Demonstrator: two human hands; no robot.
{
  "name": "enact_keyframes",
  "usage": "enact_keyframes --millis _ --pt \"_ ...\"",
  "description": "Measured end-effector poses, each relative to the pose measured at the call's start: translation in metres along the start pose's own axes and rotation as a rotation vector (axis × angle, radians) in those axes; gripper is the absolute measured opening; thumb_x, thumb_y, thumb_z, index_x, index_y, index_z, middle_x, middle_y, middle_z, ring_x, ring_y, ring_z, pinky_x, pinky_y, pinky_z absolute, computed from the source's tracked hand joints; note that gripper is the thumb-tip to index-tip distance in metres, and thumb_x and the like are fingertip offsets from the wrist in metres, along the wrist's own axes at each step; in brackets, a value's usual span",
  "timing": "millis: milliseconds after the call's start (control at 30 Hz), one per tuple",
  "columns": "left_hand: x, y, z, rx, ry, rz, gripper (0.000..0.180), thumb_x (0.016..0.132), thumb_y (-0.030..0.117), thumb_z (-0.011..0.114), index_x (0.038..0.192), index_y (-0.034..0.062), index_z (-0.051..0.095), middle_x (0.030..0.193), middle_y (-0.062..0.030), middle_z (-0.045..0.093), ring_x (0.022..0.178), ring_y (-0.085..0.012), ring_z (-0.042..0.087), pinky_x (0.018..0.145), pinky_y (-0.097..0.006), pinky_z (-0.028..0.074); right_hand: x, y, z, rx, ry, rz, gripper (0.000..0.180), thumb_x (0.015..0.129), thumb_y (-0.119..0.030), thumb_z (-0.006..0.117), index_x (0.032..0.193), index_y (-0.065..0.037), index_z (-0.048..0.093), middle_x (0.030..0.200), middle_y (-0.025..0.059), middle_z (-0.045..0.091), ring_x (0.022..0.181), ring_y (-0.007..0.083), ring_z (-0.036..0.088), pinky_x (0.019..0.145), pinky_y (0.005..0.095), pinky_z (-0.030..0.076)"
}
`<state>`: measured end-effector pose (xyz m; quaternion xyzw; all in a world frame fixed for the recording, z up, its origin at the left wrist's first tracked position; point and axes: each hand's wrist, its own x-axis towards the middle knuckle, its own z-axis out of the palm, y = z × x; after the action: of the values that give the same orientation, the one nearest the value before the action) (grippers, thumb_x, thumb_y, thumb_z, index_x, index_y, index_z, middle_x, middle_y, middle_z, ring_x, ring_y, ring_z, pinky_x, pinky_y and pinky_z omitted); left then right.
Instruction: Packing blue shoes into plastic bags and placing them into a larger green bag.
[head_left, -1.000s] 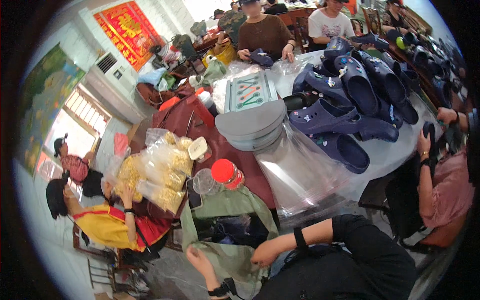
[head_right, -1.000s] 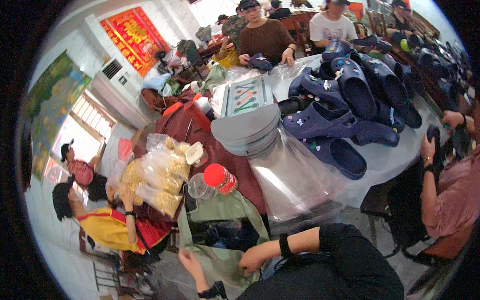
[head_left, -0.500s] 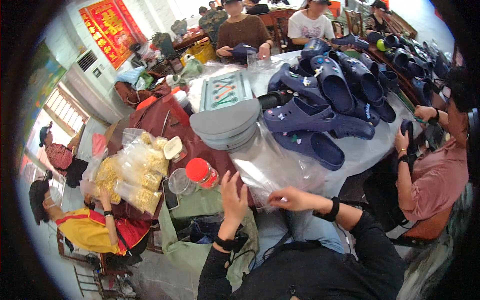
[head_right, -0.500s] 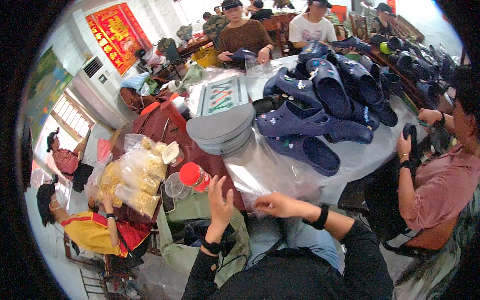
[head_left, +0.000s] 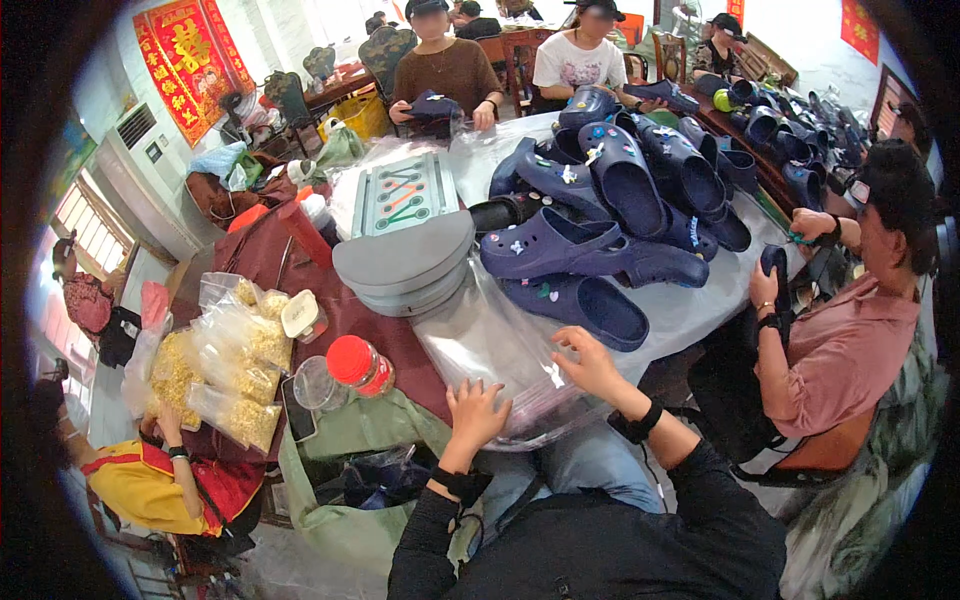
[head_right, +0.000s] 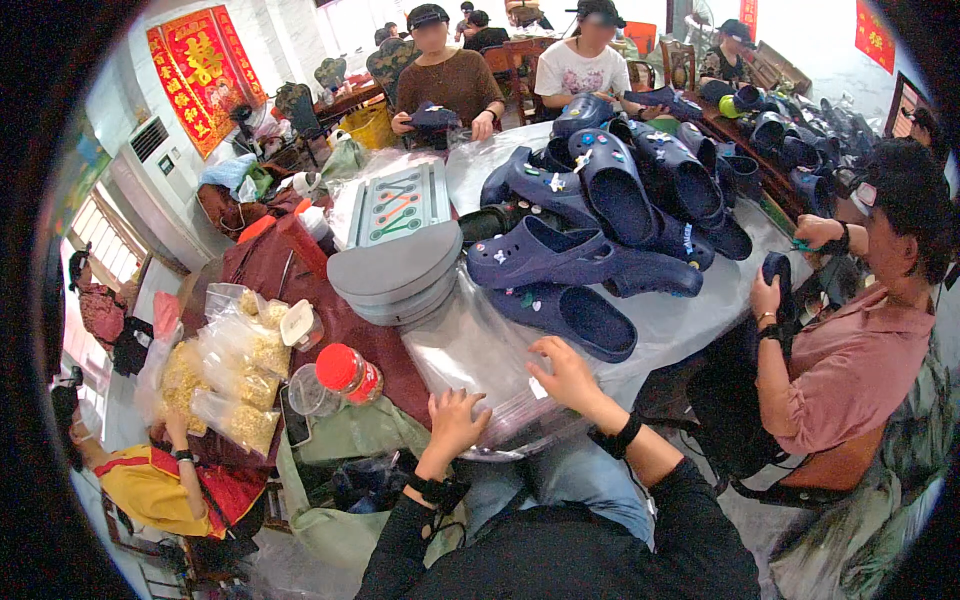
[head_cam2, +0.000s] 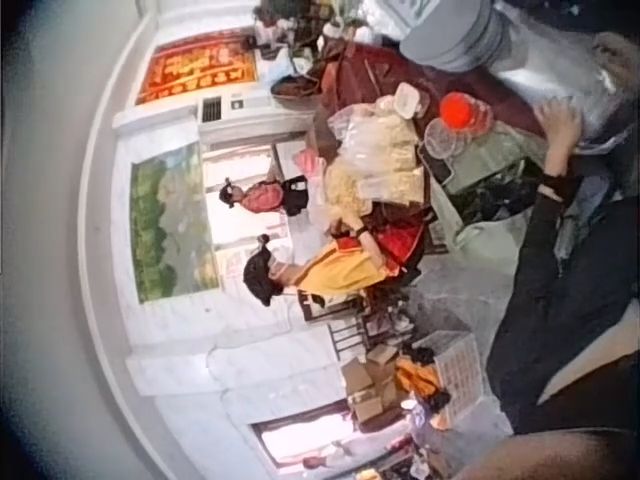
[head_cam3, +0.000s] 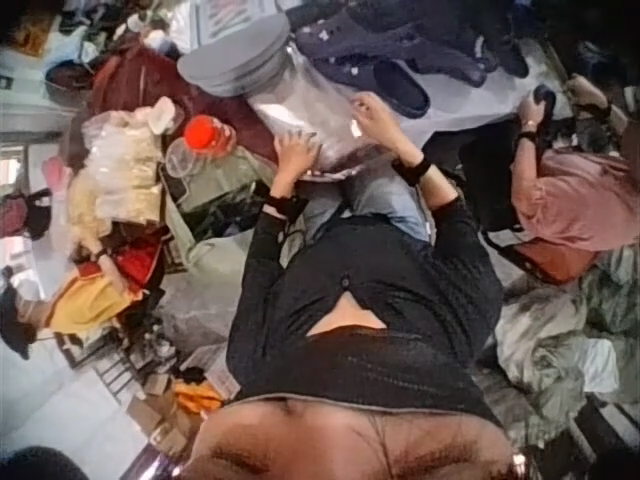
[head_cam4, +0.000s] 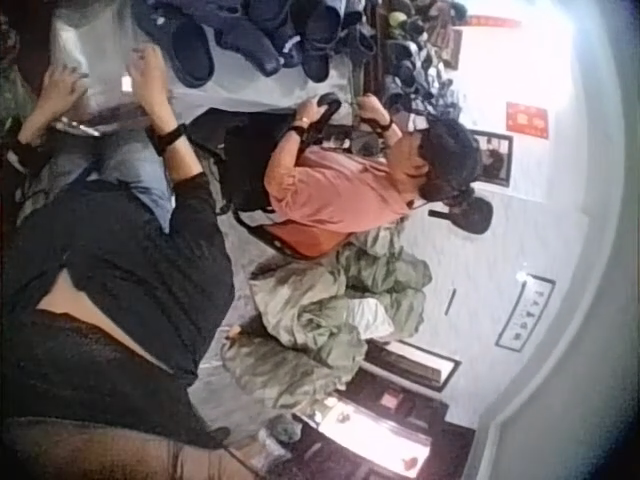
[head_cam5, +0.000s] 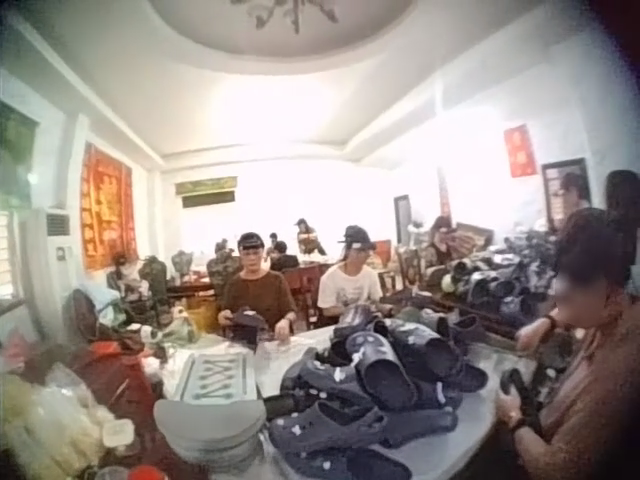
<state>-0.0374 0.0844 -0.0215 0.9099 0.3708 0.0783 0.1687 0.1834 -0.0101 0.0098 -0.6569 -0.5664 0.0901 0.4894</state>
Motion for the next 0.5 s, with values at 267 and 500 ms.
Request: enact_keyframes --millis 267,500 --pt "0.028 0.003 0.028 -0.197 0.189 0.096 0.04 0.081 0.024 0.058 0.117 0.0062 0.058 0.124 -0.0226 0.051 0.119 -0.0374 0.043 0.102 -0.047 0.032 0.021 0.039 -0.051 -0.334 0.268 0.157 0.029 0.076 -0.017 0.069 0.101 -0.005 0.059 0.101 0.0115 0.057 0.095 0.0317 0.056 0.082 0.0404 0.046" --pt "0.049 0.014 0.047 -0.093 0.145 0.049 0.036 0.078 0.015 0.056 0.11 -0.0004 0.057 0.109 -0.022 0.054 0.106 -0.0374 0.049 0.088 -0.045 0.041 0.017 0.095 -0.084 -0.795 0.008 0.455 0.039 0.077 -0.025 0.066 0.108 -0.003 0.055 0.101 0.018 0.059 0.093 0.0386 0.057 0.081 0.0471 0.046"
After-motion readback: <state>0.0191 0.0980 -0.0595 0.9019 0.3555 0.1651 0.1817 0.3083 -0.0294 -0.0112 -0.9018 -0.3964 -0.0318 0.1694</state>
